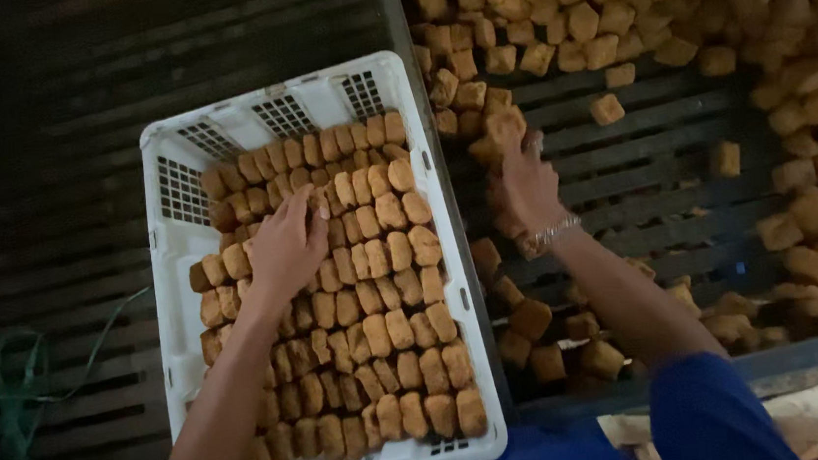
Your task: The person transfers small brown food items from a slatted tray into a white plastic crate, arranging them in neat rows by hand. The person repeatedly picks up items from the tray and places them into the crate, filling it progressively.
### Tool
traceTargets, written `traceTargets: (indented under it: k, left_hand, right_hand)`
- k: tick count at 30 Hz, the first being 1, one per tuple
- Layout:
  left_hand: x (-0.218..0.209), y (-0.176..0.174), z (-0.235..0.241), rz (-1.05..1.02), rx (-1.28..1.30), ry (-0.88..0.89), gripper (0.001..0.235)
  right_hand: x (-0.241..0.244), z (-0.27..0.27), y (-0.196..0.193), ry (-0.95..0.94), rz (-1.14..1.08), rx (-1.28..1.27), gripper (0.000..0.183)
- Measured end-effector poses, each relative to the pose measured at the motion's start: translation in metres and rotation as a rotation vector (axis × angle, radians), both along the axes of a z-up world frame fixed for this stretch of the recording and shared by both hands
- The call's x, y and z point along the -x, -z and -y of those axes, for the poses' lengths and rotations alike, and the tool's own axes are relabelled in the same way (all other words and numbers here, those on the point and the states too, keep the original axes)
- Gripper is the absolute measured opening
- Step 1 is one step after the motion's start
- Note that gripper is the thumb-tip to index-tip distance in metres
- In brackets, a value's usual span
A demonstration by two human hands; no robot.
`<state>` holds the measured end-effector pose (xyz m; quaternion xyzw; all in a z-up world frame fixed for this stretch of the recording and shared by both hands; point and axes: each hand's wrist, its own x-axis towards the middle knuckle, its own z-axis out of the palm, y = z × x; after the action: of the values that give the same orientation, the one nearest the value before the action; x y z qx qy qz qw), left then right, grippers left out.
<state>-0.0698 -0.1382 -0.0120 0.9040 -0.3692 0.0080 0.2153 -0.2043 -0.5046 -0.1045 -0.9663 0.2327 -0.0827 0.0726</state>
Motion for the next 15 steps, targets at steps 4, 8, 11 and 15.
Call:
traceTargets:
  k: [4,8,11,15]
  left_hand:
    - [0.002,0.002,-0.003,-0.017,-0.014,0.015,0.050]
    - [0.001,-0.002,0.002,0.049,-0.028,0.002,0.049]
    - [0.005,-0.007,0.002,-0.149,-0.115,-0.102,0.053]
    - [-0.006,-0.013,0.005,-0.309,-0.105,-0.088,0.055]
  right_hand:
    - [0.009,0.013,0.001,0.006,0.041,-0.232,0.096]
    - [-0.008,0.025,0.002,-0.313,0.478,-0.215,0.069]
    - [-0.027,0.022,0.019,-0.182,0.126,-0.388,0.057]
    - [-0.050,0.024,0.031,-0.292,0.021,-0.077,0.075]
